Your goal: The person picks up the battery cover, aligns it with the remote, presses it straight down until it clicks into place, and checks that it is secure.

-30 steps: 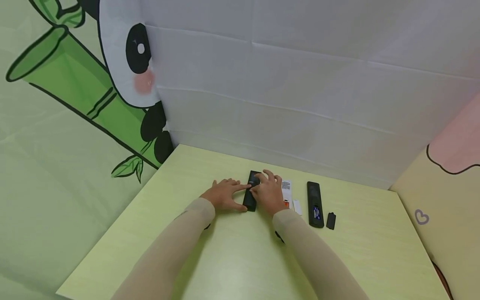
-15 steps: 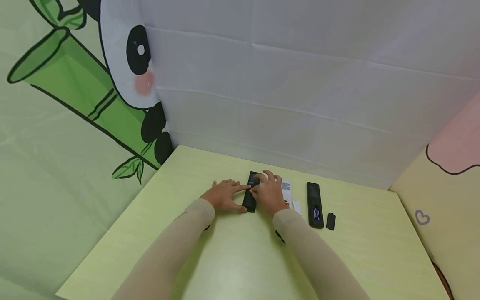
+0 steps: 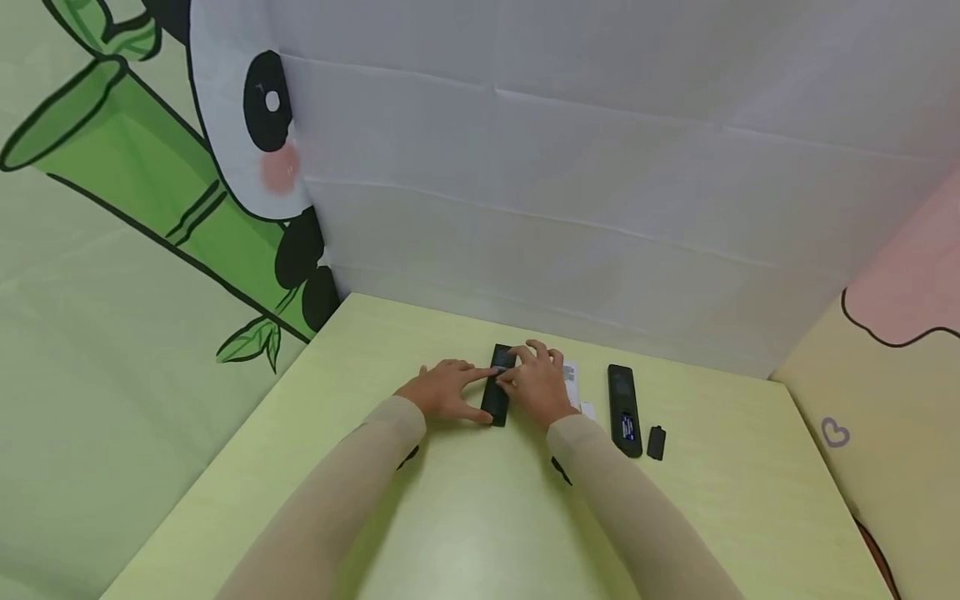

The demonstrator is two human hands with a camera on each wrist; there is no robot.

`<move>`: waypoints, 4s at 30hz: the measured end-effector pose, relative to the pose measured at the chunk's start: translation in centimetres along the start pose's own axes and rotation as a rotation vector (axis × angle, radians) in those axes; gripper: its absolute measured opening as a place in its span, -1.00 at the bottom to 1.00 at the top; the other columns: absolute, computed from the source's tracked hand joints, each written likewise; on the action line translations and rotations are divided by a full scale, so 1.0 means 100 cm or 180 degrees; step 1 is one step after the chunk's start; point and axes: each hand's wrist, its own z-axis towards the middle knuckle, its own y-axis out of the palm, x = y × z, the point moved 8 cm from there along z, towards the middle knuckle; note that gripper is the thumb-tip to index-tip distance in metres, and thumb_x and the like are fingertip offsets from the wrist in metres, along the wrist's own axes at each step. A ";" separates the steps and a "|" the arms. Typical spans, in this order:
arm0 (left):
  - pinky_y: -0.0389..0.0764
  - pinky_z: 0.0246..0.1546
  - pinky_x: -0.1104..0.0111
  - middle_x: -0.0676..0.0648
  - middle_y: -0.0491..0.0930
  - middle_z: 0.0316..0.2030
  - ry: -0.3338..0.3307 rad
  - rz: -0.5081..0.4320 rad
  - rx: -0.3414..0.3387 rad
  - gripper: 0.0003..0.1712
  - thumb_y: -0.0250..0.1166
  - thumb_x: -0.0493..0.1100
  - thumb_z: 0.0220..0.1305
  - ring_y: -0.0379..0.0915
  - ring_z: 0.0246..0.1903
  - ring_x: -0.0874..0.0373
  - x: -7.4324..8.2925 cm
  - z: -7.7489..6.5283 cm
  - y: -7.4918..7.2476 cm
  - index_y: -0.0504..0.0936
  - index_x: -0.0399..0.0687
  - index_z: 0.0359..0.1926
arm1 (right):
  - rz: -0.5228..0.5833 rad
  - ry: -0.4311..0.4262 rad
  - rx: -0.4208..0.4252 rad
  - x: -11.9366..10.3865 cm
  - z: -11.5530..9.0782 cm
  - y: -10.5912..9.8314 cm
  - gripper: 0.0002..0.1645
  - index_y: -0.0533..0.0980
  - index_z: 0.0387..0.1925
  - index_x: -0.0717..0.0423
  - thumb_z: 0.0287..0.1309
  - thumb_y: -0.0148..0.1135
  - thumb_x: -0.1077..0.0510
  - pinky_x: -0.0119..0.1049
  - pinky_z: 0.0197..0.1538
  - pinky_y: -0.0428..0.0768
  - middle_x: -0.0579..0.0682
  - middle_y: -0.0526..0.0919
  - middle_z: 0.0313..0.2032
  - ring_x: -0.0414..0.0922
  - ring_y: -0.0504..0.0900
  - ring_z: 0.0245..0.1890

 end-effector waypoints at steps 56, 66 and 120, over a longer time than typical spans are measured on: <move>-0.02 0.83 -0.62 0.04 0.30 0.88 0.0604 0.0425 0.0286 0.13 0.38 0.79 0.35 -0.06 0.96 -0.23 0.073 0.048 0.028 0.35 0.70 0.83 | 0.0522 0.0924 -0.0556 0.143 -0.054 -0.017 -0.81 0.95 -0.05 -0.08 0.66 0.50 -0.01 0.51 0.60 0.34 0.16 0.65 0.58 0.39 0.39 0.72; -0.02 0.83 -0.62 0.07 0.30 0.88 0.0680 0.0404 0.0209 0.12 0.41 0.77 0.35 -0.05 0.96 -0.21 0.091 0.050 0.035 0.35 0.72 0.83 | 0.0588 0.0918 -0.0751 0.146 -0.065 -0.011 -0.83 0.94 -0.07 -0.11 0.66 0.49 0.02 0.56 0.59 0.32 0.20 0.62 0.60 0.43 0.35 0.74; -0.03 0.86 -0.58 0.09 0.53 0.75 0.0628 0.0569 0.0191 0.10 0.40 0.79 0.33 0.35 0.82 -0.08 0.104 0.048 0.039 0.42 0.71 0.79 | 0.0643 0.0885 -0.0794 0.145 -0.069 0.006 -0.83 0.88 -0.13 -0.15 0.69 0.45 0.03 0.52 0.53 0.34 0.19 0.51 0.70 0.45 0.34 0.74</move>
